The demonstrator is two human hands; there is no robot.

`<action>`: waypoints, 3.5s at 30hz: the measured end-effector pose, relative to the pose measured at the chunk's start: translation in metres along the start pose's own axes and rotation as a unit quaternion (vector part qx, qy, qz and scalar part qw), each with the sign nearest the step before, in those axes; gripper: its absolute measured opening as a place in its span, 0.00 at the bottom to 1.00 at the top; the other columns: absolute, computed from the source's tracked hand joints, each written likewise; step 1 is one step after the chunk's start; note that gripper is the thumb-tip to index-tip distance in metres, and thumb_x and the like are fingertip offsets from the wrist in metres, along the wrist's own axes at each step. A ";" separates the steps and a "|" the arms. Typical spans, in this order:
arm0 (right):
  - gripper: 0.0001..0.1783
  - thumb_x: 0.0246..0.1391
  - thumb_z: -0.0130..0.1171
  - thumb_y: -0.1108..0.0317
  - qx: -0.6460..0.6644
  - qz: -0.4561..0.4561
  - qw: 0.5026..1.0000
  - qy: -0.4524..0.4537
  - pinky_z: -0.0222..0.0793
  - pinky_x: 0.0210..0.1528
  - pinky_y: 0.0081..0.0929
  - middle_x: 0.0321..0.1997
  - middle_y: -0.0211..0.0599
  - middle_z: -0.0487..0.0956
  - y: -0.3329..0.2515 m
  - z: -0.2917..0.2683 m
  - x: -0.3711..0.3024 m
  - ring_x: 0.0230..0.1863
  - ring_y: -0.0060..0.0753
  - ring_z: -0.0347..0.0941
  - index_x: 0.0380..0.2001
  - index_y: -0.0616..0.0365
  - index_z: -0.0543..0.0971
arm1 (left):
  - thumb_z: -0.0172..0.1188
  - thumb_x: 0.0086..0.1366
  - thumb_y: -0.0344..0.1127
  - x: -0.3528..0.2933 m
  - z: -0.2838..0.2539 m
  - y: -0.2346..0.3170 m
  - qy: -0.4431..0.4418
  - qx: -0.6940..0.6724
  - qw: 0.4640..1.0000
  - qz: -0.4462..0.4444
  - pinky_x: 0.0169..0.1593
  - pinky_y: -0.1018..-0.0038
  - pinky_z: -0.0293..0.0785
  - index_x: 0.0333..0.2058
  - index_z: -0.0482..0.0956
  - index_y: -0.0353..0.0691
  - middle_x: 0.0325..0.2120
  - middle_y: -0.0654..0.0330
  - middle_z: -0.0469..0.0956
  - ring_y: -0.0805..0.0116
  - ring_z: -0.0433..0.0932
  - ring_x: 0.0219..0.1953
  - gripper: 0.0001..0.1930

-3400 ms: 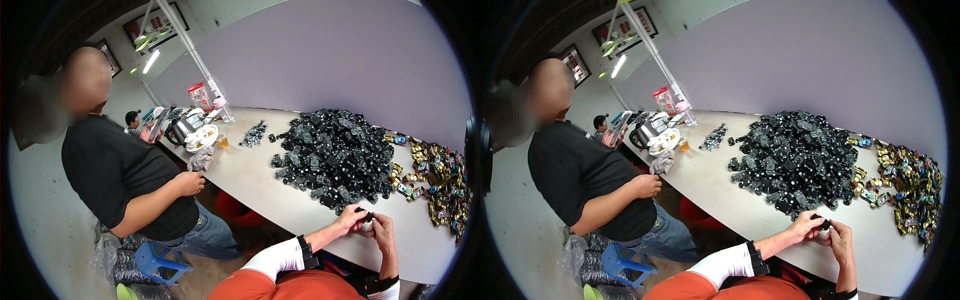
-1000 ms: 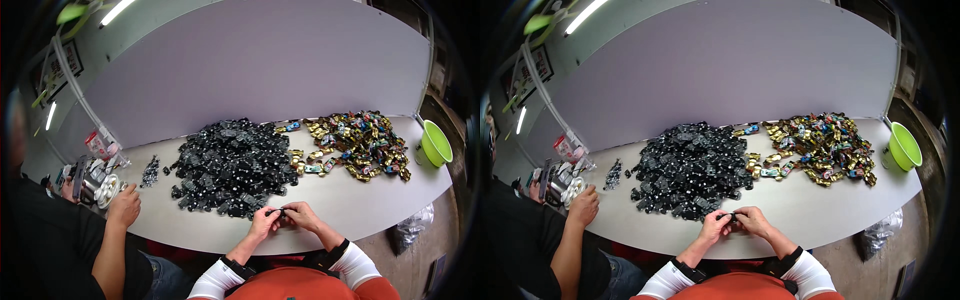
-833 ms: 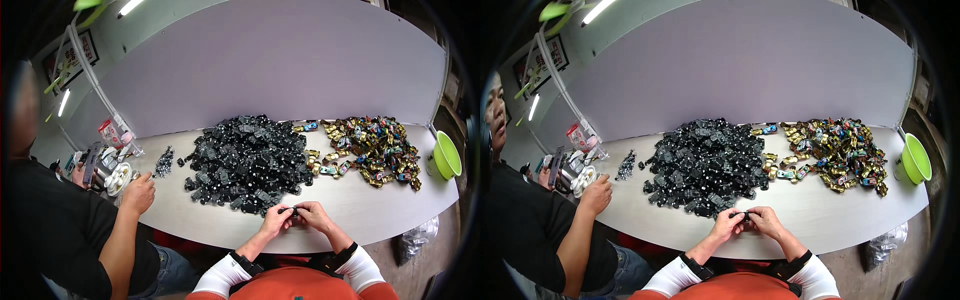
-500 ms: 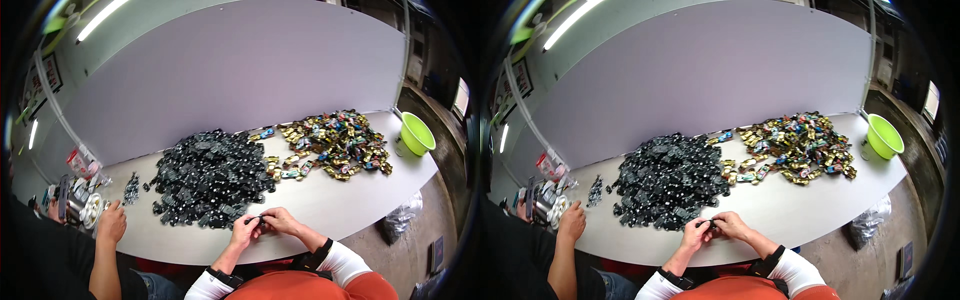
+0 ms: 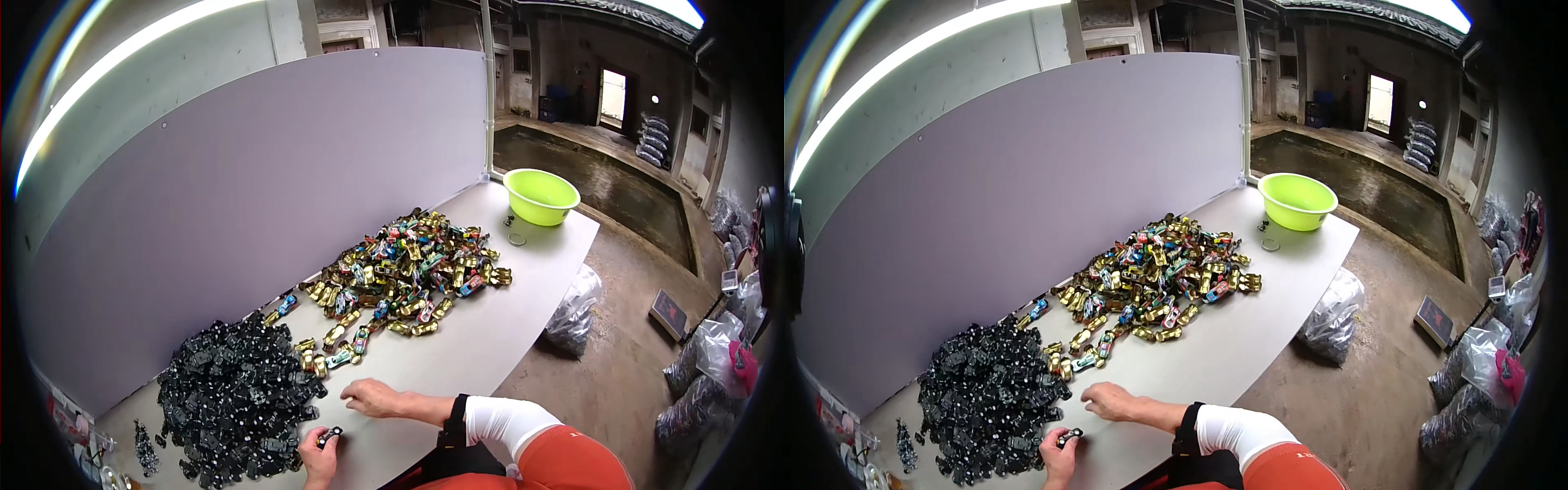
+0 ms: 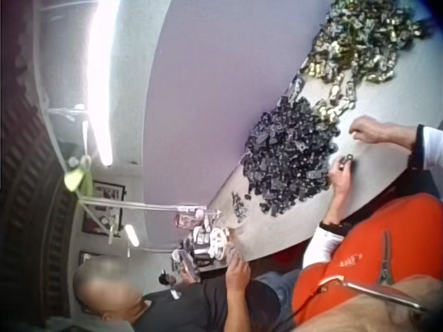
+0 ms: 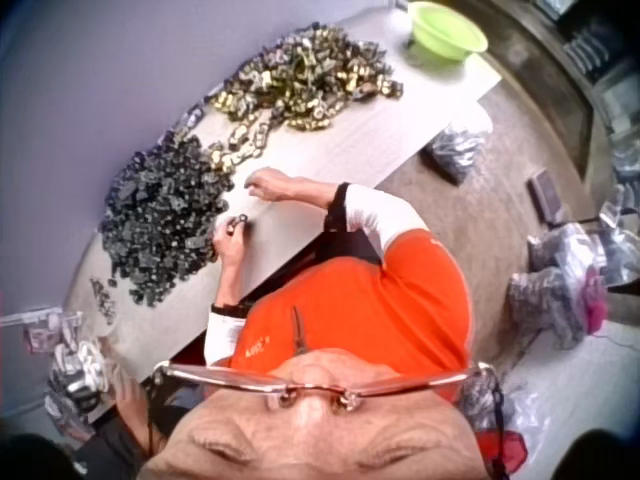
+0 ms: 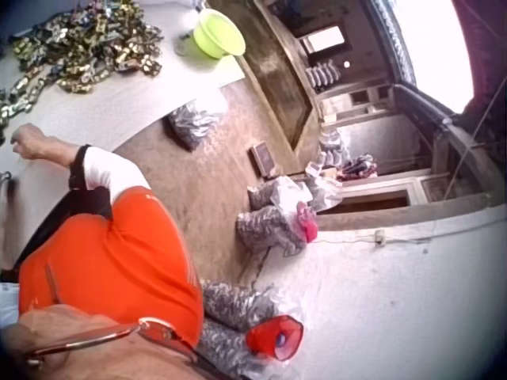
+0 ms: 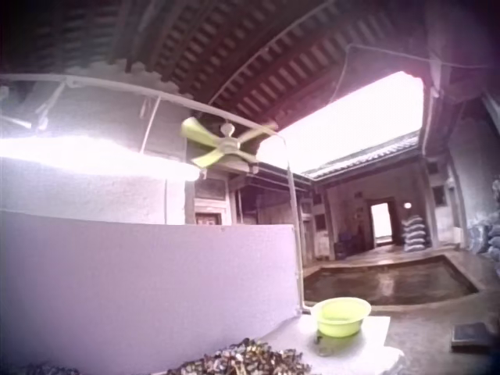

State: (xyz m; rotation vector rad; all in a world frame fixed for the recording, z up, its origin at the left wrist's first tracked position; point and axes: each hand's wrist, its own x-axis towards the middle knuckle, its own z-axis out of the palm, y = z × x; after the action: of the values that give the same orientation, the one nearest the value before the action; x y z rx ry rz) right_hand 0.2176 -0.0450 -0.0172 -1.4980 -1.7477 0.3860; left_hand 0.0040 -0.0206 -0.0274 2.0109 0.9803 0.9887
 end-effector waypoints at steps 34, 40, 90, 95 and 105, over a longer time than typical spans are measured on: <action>0.21 0.48 0.49 0.68 -0.336 0.308 0.868 -0.197 0.68 0.48 0.37 0.45 0.38 0.75 0.240 -0.213 0.238 0.46 0.45 0.71 0.47 0.37 0.73 | 0.57 0.49 0.23 0.040 0.001 0.017 -0.124 0.106 0.978 0.127 0.24 0.69 0.67 0.28 0.74 0.35 0.22 0.52 0.71 0.56 0.70 0.22 0.06; 0.20 0.46 0.50 0.73 -0.317 0.289 0.882 -0.196 0.66 0.49 0.43 0.46 0.38 0.75 0.227 -0.208 0.208 0.49 0.47 0.70 0.44 0.45 0.75 | 0.58 0.48 0.23 0.043 0.000 0.028 -0.136 0.074 0.987 0.052 0.25 0.69 0.68 0.28 0.74 0.34 0.22 0.53 0.72 0.57 0.70 0.22 0.06; 0.10 0.46 0.49 0.71 -0.407 0.144 0.850 -0.302 0.68 0.40 0.38 0.36 0.44 0.75 0.352 -0.301 0.157 0.40 0.49 0.71 0.33 0.60 0.74 | 0.59 0.48 0.23 0.053 0.000 0.030 -0.145 0.046 0.987 0.049 0.25 0.70 0.68 0.27 0.75 0.34 0.22 0.53 0.73 0.56 0.70 0.22 0.06; 0.14 0.50 0.49 0.70 -0.320 0.178 0.900 -0.236 0.67 0.44 0.33 0.41 0.45 0.75 0.315 -0.295 0.160 0.44 0.47 0.70 0.43 0.55 0.74 | 0.58 0.48 0.23 0.051 0.000 0.033 -0.145 0.038 0.988 0.037 0.25 0.70 0.67 0.28 0.74 0.34 0.22 0.52 0.73 0.56 0.70 0.22 0.06; 0.26 0.41 0.44 0.80 -0.285 0.277 0.912 -0.100 0.64 0.51 0.33 0.43 0.45 0.75 0.315 -0.303 0.196 0.47 0.45 0.71 0.45 0.49 0.75 | 0.58 0.47 0.23 0.051 -0.001 0.028 -0.154 0.061 0.985 0.039 0.25 0.69 0.68 0.28 0.75 0.34 0.22 0.52 0.73 0.55 0.71 0.23 0.06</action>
State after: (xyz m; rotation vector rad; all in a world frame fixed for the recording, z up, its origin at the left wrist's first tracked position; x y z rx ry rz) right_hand 0.6554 0.1415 0.0370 -2.4708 -1.6382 0.3317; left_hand 0.0343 0.0085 0.0126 2.2357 0.8146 0.6431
